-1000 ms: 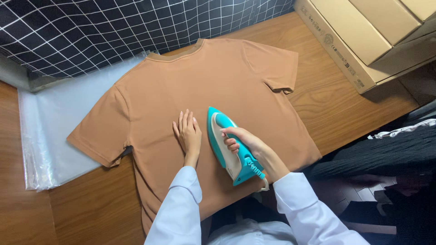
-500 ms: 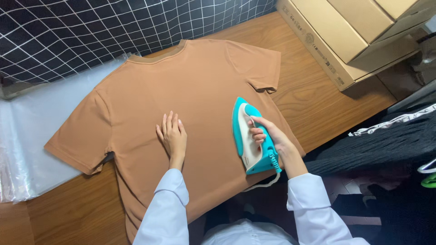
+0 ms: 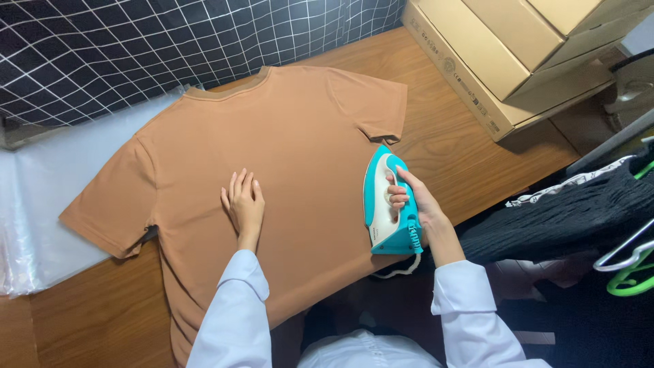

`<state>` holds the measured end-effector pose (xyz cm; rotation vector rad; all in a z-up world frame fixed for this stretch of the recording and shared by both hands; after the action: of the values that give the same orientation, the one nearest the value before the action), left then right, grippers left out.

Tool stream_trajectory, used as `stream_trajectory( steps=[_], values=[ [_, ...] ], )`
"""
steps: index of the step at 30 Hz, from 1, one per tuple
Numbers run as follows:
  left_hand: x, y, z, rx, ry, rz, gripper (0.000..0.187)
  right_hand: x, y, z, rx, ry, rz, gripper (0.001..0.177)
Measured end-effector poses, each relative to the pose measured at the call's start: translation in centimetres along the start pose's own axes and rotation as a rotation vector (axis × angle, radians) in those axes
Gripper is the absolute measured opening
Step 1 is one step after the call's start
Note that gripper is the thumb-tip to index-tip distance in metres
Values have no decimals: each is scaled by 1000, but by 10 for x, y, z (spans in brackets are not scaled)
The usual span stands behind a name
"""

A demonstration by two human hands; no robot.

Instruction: The person irons a brown t-shirt using an iron, folds the t-shirt into a rectangle, and inserts it into a plastic bag.

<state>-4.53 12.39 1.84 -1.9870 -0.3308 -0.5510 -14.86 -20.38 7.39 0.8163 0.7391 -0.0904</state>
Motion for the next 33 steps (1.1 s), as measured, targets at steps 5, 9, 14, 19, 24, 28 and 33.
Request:
stream_trajectory(
  steps=[5, 9, 14, 19, 24, 28, 33],
  values=[
    [-13, -9, -2, -152, -47, -15, 20, 2, 11, -13, -4, -37, 12, 24],
    [-50, -21, -33, -217, -153, 15, 23, -8, 43, -41, -241, -24, 7, 28],
    [-98, -14, -83, -109, -128, 135, 30, -20, 66, -75, -331, 92, 95, 25],
    [-110, -19, -107, 36, -38, 203, 35, -25, 59, -89, -393, 151, 138, 24],
    [-111, -19, -113, 200, 33, 182, 37, -37, 27, -64, -379, 118, 81, 23],
    [-111, -20, -114, 191, 22, 187, 37, -62, 8, -38, -425, 78, 17, 20],
    [-111, -21, -115, 211, 23, 178, 37, -81, -22, -14, -424, 56, -44, 21]
  ],
)
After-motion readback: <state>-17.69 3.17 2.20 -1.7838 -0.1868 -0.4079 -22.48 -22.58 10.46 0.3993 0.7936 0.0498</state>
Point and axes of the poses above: each hand's wrist, its own x-axis towards the middle knuckle, its own y-axis out of the palm, z = x × y, the point moved 6 cm from there along x, towards the middle knuckle, and after that the axes turned 6 degrees about y, right-handed, at the moved point
